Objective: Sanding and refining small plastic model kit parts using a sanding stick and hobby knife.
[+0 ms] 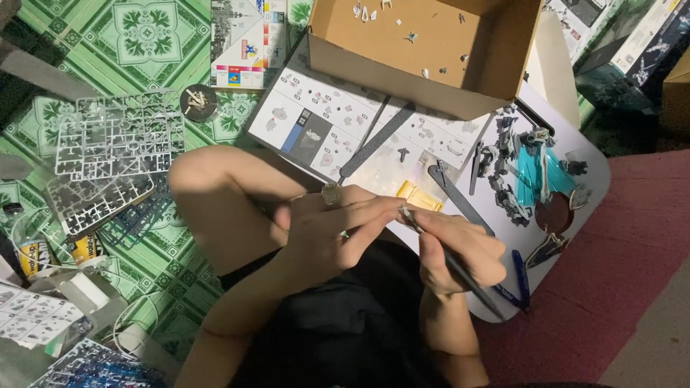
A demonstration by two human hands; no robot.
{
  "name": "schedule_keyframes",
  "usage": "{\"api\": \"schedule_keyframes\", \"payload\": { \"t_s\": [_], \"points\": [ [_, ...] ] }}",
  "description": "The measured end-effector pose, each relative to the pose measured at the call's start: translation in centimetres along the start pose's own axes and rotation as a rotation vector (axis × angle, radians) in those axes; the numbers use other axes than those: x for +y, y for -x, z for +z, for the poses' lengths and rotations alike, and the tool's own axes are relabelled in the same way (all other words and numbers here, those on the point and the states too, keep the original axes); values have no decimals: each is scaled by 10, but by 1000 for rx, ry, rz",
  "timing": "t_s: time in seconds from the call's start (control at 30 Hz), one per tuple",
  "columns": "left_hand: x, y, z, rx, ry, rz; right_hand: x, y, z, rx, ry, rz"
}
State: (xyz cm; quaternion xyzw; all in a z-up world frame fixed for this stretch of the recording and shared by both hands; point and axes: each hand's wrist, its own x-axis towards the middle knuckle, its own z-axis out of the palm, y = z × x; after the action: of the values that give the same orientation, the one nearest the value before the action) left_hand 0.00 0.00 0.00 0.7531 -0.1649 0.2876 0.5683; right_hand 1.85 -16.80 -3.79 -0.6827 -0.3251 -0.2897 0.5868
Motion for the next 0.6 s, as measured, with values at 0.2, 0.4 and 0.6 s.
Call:
{"api": "schedule_keyframes", "payload": {
  "t_s": [0.2, 0.4, 0.6],
  "points": [
    [-10, 8, 1, 4, -7, 108, 14, 10, 5, 176, -192, -43],
    [5, -10, -11, 1, -156, 235, -2, -7, -1, 70, -207, 161],
    [1, -9, -18, -73, -179, 308, -11, -26, -5, -173, -406, 420]
  ]
}}
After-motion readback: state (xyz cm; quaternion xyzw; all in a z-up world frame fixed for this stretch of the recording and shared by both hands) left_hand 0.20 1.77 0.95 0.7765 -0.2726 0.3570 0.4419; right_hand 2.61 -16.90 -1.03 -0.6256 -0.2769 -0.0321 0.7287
